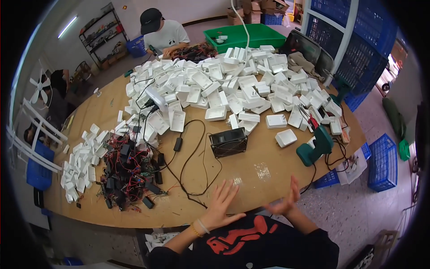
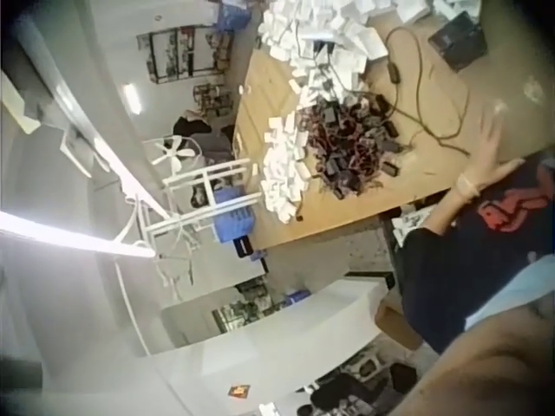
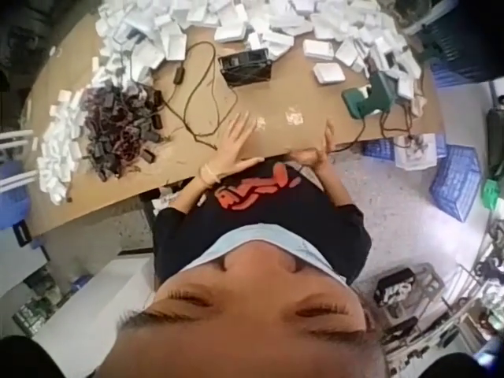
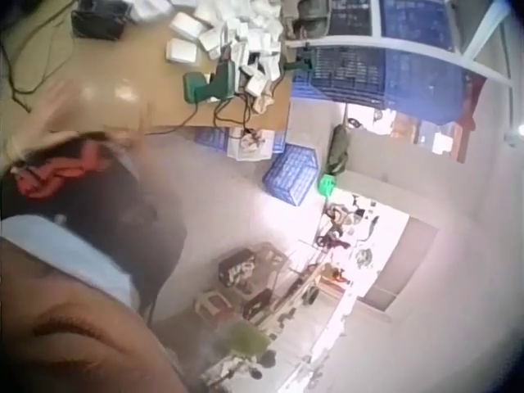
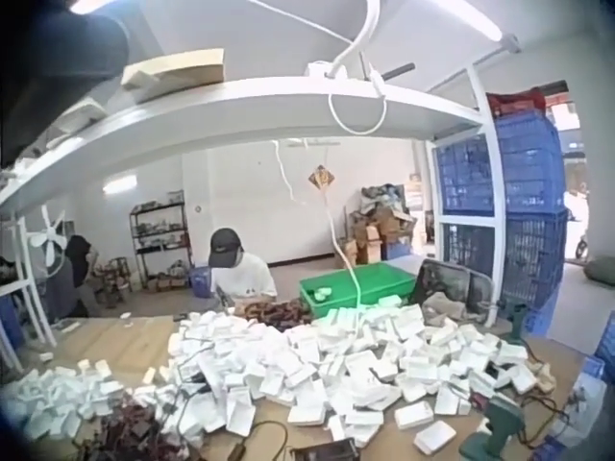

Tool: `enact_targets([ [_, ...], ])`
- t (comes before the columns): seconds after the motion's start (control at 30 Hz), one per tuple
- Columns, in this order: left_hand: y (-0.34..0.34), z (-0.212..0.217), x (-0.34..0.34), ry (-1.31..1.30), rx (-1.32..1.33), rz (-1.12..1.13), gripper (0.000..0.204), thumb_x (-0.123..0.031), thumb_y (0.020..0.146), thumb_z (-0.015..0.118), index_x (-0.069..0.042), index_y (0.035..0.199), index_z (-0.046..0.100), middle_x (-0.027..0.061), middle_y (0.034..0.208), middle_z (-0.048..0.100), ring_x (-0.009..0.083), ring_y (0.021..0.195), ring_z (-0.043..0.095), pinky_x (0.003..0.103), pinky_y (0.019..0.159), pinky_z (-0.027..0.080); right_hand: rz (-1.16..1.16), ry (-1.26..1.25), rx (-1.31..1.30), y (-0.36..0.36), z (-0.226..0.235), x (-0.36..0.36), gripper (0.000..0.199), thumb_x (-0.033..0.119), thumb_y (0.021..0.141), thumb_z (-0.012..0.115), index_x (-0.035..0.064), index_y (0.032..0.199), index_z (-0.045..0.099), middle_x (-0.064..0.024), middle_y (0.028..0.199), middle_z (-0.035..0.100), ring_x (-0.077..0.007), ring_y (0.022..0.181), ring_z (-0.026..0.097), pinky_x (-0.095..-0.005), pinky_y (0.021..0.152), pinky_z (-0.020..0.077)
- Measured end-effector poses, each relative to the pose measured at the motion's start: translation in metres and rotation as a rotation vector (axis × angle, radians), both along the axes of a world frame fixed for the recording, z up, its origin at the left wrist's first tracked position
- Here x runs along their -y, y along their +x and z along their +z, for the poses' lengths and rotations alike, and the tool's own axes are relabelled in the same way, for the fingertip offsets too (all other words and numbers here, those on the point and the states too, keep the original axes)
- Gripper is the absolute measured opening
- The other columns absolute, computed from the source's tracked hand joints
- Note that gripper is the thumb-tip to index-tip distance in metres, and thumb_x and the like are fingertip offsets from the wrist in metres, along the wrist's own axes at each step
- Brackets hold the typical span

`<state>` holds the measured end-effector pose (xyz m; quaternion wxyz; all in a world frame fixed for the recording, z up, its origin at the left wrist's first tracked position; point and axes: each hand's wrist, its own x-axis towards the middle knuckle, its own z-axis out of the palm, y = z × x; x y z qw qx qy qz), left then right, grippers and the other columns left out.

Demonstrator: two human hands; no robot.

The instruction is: Using a hot glue gun to apply adhesive to small white cardboard boxes for assembly.

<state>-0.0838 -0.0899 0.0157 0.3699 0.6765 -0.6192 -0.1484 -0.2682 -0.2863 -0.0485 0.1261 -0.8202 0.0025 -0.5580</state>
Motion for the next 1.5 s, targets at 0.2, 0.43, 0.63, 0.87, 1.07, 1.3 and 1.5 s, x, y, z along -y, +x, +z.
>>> enact_targets([
  [0.2,0.027,0.027,0.028,-0.114,0.103,-0.062,0.044,-0.019,0.079,0.075,-0.005,0.12,0.064,0.0172,0.137,0.052,0.0382,0.129,0.046,0.047,0.105,0.037,-0.629,0.555,-0.394,0.079,0.038,0.091,0.047,0.027,0.08,0.072,0.0068,0.118,0.056,-0.0157,0.117,0.057,-0.0327,0.098,0.061,-0.0383,0.077,0.0521],
  [0.43,0.007,-0.009,-0.004,-0.081,-0.334,0.172,0.071,-0.004,0.08,0.072,-0.001,0.142,0.038,0.0199,0.131,0.056,0.0317,0.121,0.055,0.041,0.103,0.042,-0.284,0.584,-0.43,0.038,0.058,0.071,0.024,0.021,0.073,0.074,0.0028,0.081,0.062,-0.0124,0.082,0.061,-0.031,0.071,0.061,-0.0386,0.064,0.0495],
  [0.63,0.031,-0.001,-0.02,-0.003,-0.217,-0.01,0.087,-0.017,0.074,0.081,-0.001,0.146,0.033,0.0218,0.142,0.042,0.0357,0.134,0.041,0.044,0.108,0.036,0.647,0.467,-0.823,0.038,0.095,-0.001,0.041,0.039,0.073,0.081,0.0068,0.07,0.056,-0.0059,0.073,0.057,-0.0238,0.069,0.061,-0.0313,0.055,0.046],
  [0.87,0.057,-0.027,0.03,-0.002,0.099,-0.209,0.085,-0.038,0.07,0.078,-0.004,0.139,0.041,0.0134,0.126,0.05,0.0327,0.109,0.051,0.043,0.092,0.044,0.757,-0.119,-0.841,0.098,0.107,0.012,0.039,0.036,0.071,0.081,0.0042,0.083,0.063,-0.0102,0.1,0.06,-0.0292,0.088,0.059,-0.0413,0.075,0.0488],
  [1.07,0.051,-0.067,0.049,-0.048,0.349,0.179,0.074,-0.044,0.074,0.074,-0.003,0.131,0.048,0.0134,0.115,0.052,0.0305,0.1,0.052,0.039,0.087,0.044,0.136,0.535,-0.413,0.147,0.05,0.07,0.078,0.024,0.065,0.088,0.0074,0.131,0.052,-0.0084,0.12,0.056,-0.0186,0.1,0.058,-0.0305,0.084,0.049],
  [1.3,0.068,-0.06,0.081,-0.115,0.371,0.355,0.065,-0.042,0.074,0.076,-0.007,0.123,0.053,0.0131,0.116,0.052,0.0318,0.101,0.051,0.038,0.086,0.045,0.469,0.918,-0.406,0.192,0.016,0.098,0.083,0.008,0.066,0.087,0.0052,0.134,0.041,-0.0068,0.117,0.055,-0.0149,0.101,0.053,-0.029,0.084,0.0477],
  [1.5,0.092,-0.059,0.1,-0.11,0.201,0.265,0.071,-0.039,0.069,0.082,-0.004,0.122,0.05,0.0159,0.112,0.052,0.037,0.102,0.053,0.042,0.088,0.046,0.416,0.799,-0.415,0.224,0.011,0.118,0.083,0.013,0.067,0.088,0.0083,0.137,0.043,-0.0068,0.114,0.06,-0.0132,0.097,0.055,-0.027,0.082,0.0482],
])
